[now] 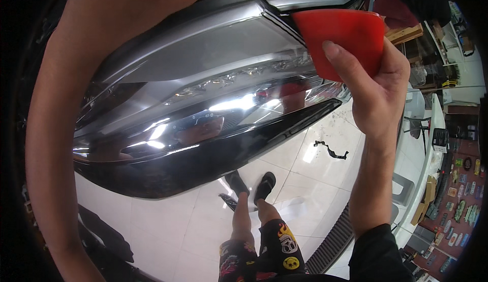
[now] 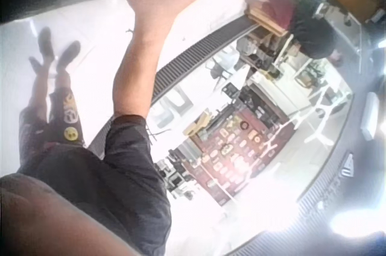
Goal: The person applies a transparent protective film to the front bumper and headlight area of a black car. They use a yellow cloth to wipe the surface, a red squeegee to smooth the film and remove bubbles, and a knife to trim excess film along the edges.
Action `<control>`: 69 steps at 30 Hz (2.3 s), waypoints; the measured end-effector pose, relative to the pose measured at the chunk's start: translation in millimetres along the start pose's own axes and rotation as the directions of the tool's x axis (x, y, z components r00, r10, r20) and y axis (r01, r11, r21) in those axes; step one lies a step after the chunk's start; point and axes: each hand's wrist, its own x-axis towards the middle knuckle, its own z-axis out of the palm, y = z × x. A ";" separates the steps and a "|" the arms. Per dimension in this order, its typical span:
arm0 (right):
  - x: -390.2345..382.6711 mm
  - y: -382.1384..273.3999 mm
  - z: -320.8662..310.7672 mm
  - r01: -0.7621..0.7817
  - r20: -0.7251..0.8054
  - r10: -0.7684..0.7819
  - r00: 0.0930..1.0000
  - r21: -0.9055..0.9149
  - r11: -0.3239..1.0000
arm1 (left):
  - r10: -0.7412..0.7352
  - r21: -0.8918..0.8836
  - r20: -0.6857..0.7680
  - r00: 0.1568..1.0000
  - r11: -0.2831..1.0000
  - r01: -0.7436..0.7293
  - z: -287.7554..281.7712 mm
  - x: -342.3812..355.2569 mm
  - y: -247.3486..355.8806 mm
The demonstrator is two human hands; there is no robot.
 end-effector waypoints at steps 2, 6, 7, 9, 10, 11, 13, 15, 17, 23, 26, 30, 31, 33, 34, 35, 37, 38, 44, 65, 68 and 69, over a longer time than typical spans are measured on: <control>6.1 0.1 -4.7 0.083 0.084 -0.080 0.993 -0.032 0.996 | 0.001 -0.003 -0.004 1.000 1.000 -0.001 0.3 1.2 1.3; 7.0 7.1 -21.0 -0.001 0.135 -0.004 0.991 0.036 0.999 | 0.000 -0.009 -0.009 1.000 1.000 0.000 3.1 -1.3 2.6; 6.3 10.1 -27.4 -0.033 0.130 0.032 0.991 0.005 0.999 | 0.000 -0.011 -0.010 1.000 1.000 0.000 3.6 -1.8 2.6; 5.0 13.3 -32.9 -0.100 0.118 0.106 0.987 -0.056 0.993 | 0.001 -0.022 -0.020 1.000 1.000 -0.002 5.1 -1.2 2.4; 4.4 15.2 -25.7 -0.063 0.118 0.065 0.991 -0.018 0.998 | 0.006 -0.049 -0.039 0.999 0.999 -0.008 8.1 -4.1 -4.5; 5.1 13.0 -19.0 -0.025 0.131 0.028 0.991 -0.019 0.999 | 0.011 -0.070 -0.044 0.999 0.997 -0.014 7.8 -5.4 -6.5; 7.1 7.5 -6.5 0.048 0.164 -0.045 0.985 -0.015 0.999 | 0.014 -0.105 -0.036 0.999 0.994 -0.018 5.3 -6.7 -7.8; 6.5 8.6 -1.7 0.171 0.153 -0.154 0.976 -0.108 0.979 | -0.005 -0.076 -0.016 1.000 0.997 0.003 3.7 -6.4 -3.5; 6.3 9.9 -10.1 0.282 0.223 -0.227 0.948 -0.256 0.925 | -0.032 -0.036 -0.007 0.999 0.999 0.031 4.3 -6.0 4.2; 10.7 6.2 -21.6 0.334 0.237 -0.264 0.935 -0.338 0.880 | -0.015 0.033 0.023 1.000 0.999 0.014 -7.8 -5.0 2.8; 18.6 0.8 -25.2 0.404 0.297 -0.302 0.906 -0.391 0.827 | -0.076 0.115 0.004 0.997 0.991 0.075 -2.5 -7.2 17.1; 27.5 -3.7 -24.9 0.475 0.358 -0.338 0.870 -0.429 0.768 | -0.237 0.280 0.093 0.967 0.938 0.203 -3.8 6.8 42.3; 28.4 -10.1 -22.1 0.467 0.362 -0.323 0.874 -0.447 0.763 | -0.237 0.281 0.095 0.967 0.938 0.202 -3.3 7.4 41.4; 27.8 -10.5 -18.6 0.484 0.376 -0.327 0.867 -0.477 0.734 | -0.165 0.168 0.079 0.983 0.974 0.150 -1.1 1.4 30.0; 27.6 -11.1 -16.2 0.515 0.388 -0.353 0.851 -0.488 0.705 | -0.094 0.060 0.049 0.994 0.994 0.091 -2.6 -6.4 10.9; 27.2 -11.4 -13.5 0.545 0.399 -0.380 0.835 -0.498 0.675 | -0.125 -0.057 0.059 0.990 0.990 0.129 -6.6 -13.4 -3.4; 21.8 -11.0 -16.5 0.516 0.398 -0.340 0.852 -0.527 0.676 | -0.267 -0.322 0.123 0.956 0.900 0.293 -3.4 -13.3 -21.2; 19.4 -11.0 -17.1 0.502 0.397 -0.322 0.859 -0.538 0.677 | -0.276 -0.309 0.123 0.953 0.902 0.301 -4.8 -16.9 -24.9; 5.8 2.9 -26.0 0.384 0.284 -0.281 0.917 -0.433 0.815 | -0.124 -0.019 0.064 0.990 0.992 0.125 -5.3 -11.4 1.4; -100.9 -66.9 -0.4 0.525 0.248 -0.515 0.820 0.028 0.850 | -0.129 0.106 0.345 0.930 0.990 0.098 -25.0 -5.7 4.9; -102.5 -78.6 -8.2 0.459 0.299 -0.441 0.846 0.012 0.888 | -0.176 0.110 0.299 0.938 0.983 0.149 -26.7 -2.6 6.1; -97.7 -80.9 -8.1 0.517 0.273 -0.502 0.821 0.021 0.856 | -0.186 0.110 0.258 0.948 0.981 0.162 -26.7 -1.8 9.4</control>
